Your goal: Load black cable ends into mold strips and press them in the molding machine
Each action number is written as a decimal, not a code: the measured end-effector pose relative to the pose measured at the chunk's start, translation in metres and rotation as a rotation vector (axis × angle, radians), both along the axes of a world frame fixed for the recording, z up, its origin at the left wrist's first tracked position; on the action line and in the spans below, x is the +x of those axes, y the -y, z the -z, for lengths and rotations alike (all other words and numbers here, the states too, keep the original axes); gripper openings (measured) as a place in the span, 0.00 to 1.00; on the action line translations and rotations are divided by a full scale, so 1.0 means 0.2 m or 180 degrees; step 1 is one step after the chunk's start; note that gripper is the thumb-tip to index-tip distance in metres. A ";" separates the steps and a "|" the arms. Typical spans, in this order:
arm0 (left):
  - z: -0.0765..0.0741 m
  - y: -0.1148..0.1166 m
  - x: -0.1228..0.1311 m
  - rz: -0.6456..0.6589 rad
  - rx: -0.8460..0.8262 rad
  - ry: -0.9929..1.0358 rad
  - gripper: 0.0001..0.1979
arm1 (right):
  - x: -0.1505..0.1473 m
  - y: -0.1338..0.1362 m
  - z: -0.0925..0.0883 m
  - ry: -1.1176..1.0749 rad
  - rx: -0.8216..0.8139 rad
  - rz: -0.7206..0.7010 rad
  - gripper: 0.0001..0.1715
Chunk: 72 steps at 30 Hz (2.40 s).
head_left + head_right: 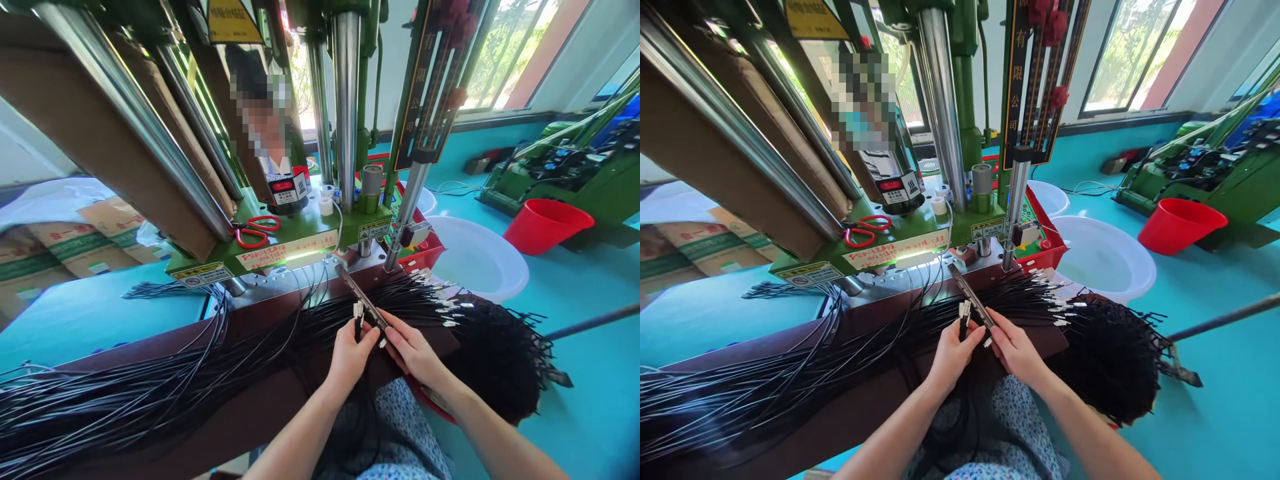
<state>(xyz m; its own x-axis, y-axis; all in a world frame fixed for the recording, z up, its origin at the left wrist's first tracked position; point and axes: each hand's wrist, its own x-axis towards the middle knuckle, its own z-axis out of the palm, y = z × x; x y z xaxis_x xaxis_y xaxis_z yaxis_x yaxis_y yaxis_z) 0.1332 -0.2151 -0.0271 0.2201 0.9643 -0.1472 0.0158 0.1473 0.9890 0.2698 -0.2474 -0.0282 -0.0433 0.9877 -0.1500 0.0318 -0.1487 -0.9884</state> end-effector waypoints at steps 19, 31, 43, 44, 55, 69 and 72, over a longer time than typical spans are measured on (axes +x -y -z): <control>-0.02 -0.01 -0.01 -0.0115 -0.0898 0.0642 0.18 | 0.03 0.01 0.02 0.0051 0.0039 -0.0182 0.34; -0.03 -0.06 -0.10 -0.0935 -0.0158 0.0679 0.19 | 0.04 0.01 -0.01 -0.0381 -0.0233 0.0028 0.33; 0.01 -0.08 -0.12 -0.0142 -0.0006 -0.0307 0.12 | 0.04 0.00 -0.06 -0.0257 -0.0400 -0.0222 0.38; 0.01 -0.08 -0.13 -0.0166 -0.0005 -0.0319 0.12 | 0.04 0.00 -0.06 -0.0236 -0.0390 -0.0251 0.38; -0.02 -0.06 -0.15 -0.0206 0.0047 -0.0343 0.12 | 0.07 0.00 -0.02 -0.0108 -0.0324 -0.0390 0.35; 0.01 -0.06 -0.16 -0.0262 0.0076 -0.0068 0.15 | 0.03 0.00 -0.03 0.0158 -0.0133 -0.0557 0.35; -0.01 -0.07 -0.18 -0.0522 0.0095 0.0303 0.18 | 0.06 0.00 -0.01 0.0001 -0.0230 -0.0506 0.34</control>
